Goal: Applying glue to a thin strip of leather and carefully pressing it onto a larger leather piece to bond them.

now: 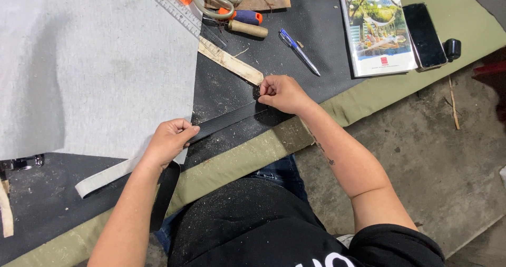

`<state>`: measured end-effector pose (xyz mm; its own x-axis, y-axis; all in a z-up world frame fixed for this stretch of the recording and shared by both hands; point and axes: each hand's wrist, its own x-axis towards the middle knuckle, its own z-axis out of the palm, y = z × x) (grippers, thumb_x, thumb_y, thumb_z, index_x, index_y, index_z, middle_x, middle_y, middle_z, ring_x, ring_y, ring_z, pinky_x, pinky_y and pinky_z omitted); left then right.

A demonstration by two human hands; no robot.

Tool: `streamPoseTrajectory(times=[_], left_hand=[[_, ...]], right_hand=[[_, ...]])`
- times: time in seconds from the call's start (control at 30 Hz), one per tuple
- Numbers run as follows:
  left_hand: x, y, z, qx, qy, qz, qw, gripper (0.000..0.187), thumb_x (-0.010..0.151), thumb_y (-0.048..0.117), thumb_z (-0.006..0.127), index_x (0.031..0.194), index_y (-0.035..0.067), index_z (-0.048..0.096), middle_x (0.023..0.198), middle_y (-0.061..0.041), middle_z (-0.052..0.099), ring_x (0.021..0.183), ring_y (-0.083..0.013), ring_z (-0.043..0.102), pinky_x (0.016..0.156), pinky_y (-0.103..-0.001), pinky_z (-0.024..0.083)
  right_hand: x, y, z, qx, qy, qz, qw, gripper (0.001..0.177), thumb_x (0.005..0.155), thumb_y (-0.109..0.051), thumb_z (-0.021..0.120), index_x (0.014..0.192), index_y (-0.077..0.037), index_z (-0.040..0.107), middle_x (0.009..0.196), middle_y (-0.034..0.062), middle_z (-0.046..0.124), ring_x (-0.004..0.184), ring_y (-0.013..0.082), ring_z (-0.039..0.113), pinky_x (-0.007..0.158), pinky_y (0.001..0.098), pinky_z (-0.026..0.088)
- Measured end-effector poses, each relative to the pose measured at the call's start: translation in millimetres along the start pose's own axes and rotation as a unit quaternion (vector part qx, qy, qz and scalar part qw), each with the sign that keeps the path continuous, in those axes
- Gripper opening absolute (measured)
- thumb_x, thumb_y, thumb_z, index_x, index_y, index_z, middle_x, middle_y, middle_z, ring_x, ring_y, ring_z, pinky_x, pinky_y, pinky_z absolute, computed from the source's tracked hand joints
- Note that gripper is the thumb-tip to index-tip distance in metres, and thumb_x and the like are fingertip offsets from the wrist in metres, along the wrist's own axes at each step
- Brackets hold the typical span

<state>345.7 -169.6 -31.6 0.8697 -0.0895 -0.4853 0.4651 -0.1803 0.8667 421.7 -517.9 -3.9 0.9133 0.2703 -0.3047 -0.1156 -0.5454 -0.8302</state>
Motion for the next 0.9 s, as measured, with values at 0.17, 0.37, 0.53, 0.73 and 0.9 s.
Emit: streamPoseTrajectory(times=[0.17,0.37,0.53,0.73,0.9], left_hand=[[0,-3,1,-0.005,-0.001,-0.005,1.000,0.013,0.087,0.014,0.075,0.078,0.006,0.070,0.048,-0.005,0.054,0.043,-0.0057,0.046,0.042,-0.015,0.031],[4,-6,1,-0.010,0.005,-0.006,1.000,0.013,0.088,0.013,0.074,0.078,0.006,0.070,0.048,-0.007,0.053,0.042,-0.0064,0.045,0.040,-0.015,0.032],[4,-6,-1,-0.010,0.005,-0.008,1.000,0.014,0.088,0.013,0.074,0.078,0.005,0.069,0.048,-0.007,0.052,0.041,-0.0066,0.044,0.038,-0.015,0.032],[3,-3,-1,-0.010,0.005,-0.012,1.000,0.014,0.088,0.012,0.074,0.078,0.004,0.069,0.048,-0.008,0.052,0.039,-0.0072,0.043,0.036,-0.016,0.032],[6,-7,-2,-0.009,0.003,-0.017,1.000,0.014,0.088,0.013,0.075,0.080,0.004,0.069,0.048,-0.008,0.052,0.039,-0.0068,0.043,0.036,-0.016,0.032]], right_hand=[[-2,-3,0,-0.003,0.004,-0.001,1.000,0.015,0.078,-0.010,0.081,0.089,-0.012,0.071,0.068,-0.0005,0.068,0.064,0.0089,0.062,0.063,0.0239,0.050],[-1,2,2,-0.011,0.009,-0.005,1.000,0.015,0.078,-0.011,0.082,0.088,-0.012,0.072,0.068,-0.0003,0.069,0.064,0.0094,0.063,0.062,0.0241,0.050],[-5,0,3,-0.011,0.026,-0.013,1.000,0.015,0.078,-0.010,0.081,0.089,-0.011,0.071,0.067,-0.0009,0.068,0.063,0.0097,0.061,0.063,0.0251,0.049],[-13,-1,9,-0.033,0.048,-0.030,0.998,0.013,0.080,-0.010,0.080,0.089,-0.012,0.071,0.068,0.0013,0.068,0.064,0.0127,0.063,0.064,0.0285,0.050],[-19,-2,13,-0.049,0.070,-0.058,0.995,0.011,0.081,-0.010,0.079,0.088,-0.011,0.071,0.070,0.0051,0.068,0.068,0.0170,0.064,0.064,0.0322,0.052]])
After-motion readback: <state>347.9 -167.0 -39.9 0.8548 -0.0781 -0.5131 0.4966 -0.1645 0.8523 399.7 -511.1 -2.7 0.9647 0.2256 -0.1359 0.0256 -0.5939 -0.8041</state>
